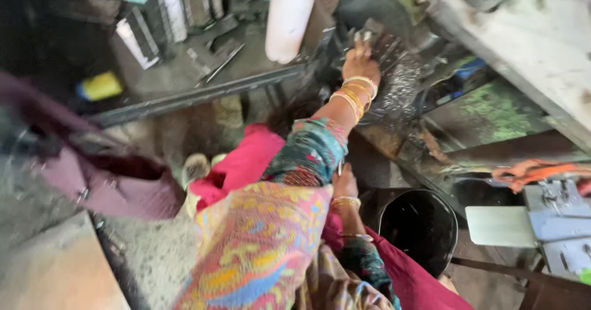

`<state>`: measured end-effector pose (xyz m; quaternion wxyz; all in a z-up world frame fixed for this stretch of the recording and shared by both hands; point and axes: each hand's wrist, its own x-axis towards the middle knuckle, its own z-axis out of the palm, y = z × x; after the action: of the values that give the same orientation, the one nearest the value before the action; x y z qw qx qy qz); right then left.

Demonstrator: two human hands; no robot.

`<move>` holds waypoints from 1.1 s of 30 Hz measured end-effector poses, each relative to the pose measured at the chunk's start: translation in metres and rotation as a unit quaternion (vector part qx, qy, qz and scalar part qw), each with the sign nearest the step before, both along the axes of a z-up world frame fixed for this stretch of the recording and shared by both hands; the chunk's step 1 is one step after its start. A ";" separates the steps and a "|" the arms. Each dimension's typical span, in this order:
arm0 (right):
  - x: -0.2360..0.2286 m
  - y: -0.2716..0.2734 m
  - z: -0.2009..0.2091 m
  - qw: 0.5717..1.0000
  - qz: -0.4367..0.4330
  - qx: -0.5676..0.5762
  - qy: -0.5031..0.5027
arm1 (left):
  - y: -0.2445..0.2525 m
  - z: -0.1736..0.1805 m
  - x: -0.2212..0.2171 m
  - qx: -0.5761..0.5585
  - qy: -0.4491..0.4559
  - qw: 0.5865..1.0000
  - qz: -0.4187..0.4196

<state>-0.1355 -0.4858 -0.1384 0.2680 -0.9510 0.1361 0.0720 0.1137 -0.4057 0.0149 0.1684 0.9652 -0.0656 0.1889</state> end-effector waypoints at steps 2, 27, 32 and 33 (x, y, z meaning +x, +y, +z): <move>0.006 -0.003 0.018 0.999 0.015 -0.021 -0.025 | 0.041 0.024 -0.031 -0.058 -0.059 0.996 -0.033; 0.025 0.004 0.109 0.996 0.012 -0.082 0.032 | 0.303 -0.015 -0.064 0.048 -0.034 0.995 0.075; 0.020 0.011 0.134 0.980 0.015 -0.153 -0.123 | 0.290 0.037 -0.095 -0.072 -0.033 0.995 0.063; 0.030 0.020 0.143 0.976 0.026 -0.123 -0.177 | 0.280 0.048 -0.100 -0.107 -0.057 0.991 0.056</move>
<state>-0.1051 -0.4654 0.0049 0.1669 -0.9776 0.0694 -0.1075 0.0140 -0.1257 0.0632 0.2557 0.9315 0.0000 0.2585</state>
